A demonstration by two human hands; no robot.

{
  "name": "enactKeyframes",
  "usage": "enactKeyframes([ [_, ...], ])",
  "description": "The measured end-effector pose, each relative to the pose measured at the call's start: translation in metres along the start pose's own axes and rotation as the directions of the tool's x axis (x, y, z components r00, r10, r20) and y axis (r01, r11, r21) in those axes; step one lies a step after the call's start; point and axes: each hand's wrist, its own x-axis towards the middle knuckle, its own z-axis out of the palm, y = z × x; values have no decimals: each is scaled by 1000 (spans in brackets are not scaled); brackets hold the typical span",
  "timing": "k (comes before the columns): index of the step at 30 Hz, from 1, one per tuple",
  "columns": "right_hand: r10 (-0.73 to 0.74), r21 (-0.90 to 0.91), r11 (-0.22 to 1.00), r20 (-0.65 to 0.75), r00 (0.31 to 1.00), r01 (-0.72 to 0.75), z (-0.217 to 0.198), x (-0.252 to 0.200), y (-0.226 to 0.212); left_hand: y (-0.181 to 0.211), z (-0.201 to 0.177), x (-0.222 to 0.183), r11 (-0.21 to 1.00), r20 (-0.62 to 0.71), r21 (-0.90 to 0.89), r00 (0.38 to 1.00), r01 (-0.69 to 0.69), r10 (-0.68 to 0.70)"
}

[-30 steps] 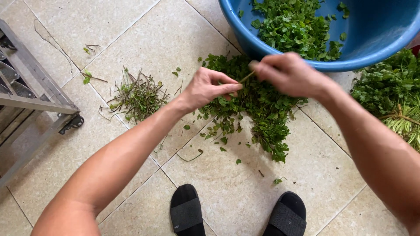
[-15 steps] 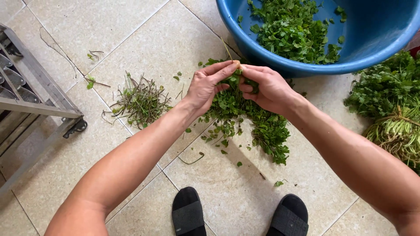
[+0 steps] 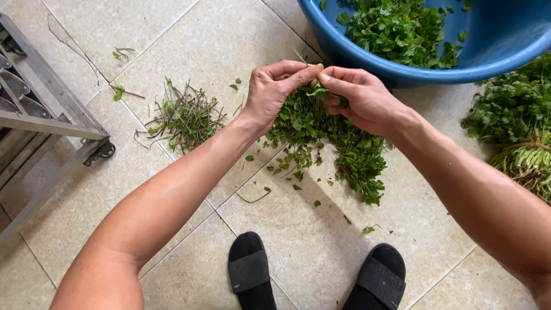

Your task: The person sorts and picks fresh herb leaves from their stems for food preparation.

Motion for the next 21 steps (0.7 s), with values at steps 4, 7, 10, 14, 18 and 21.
enactKeyframes([
  [4,33,-238,970,-47,998,-44,-6,11,16,0,-3,-11,836,56,465,952,-291,300],
  [7,96,-555,809,-196,976,-192,-6,18,24,-1,-12,-16,350,321,772,800,-531,506],
  [10,111,-343,914,-306,946,-218,-16,24,32,-17,-48,-24,336,343,793,828,-508,444],
  [14,37,-539,818,-300,953,-202,-52,31,53,-16,-123,-62,394,59,917,998,-66,32],
  [18,90,-509,821,-329,940,-257,-76,35,66,-22,-205,-102,-77,-377,923,849,376,-370],
  [21,63,-588,784,-244,968,-199,-91,41,74,-25,-224,-115,-176,-469,883,791,436,-393],
])
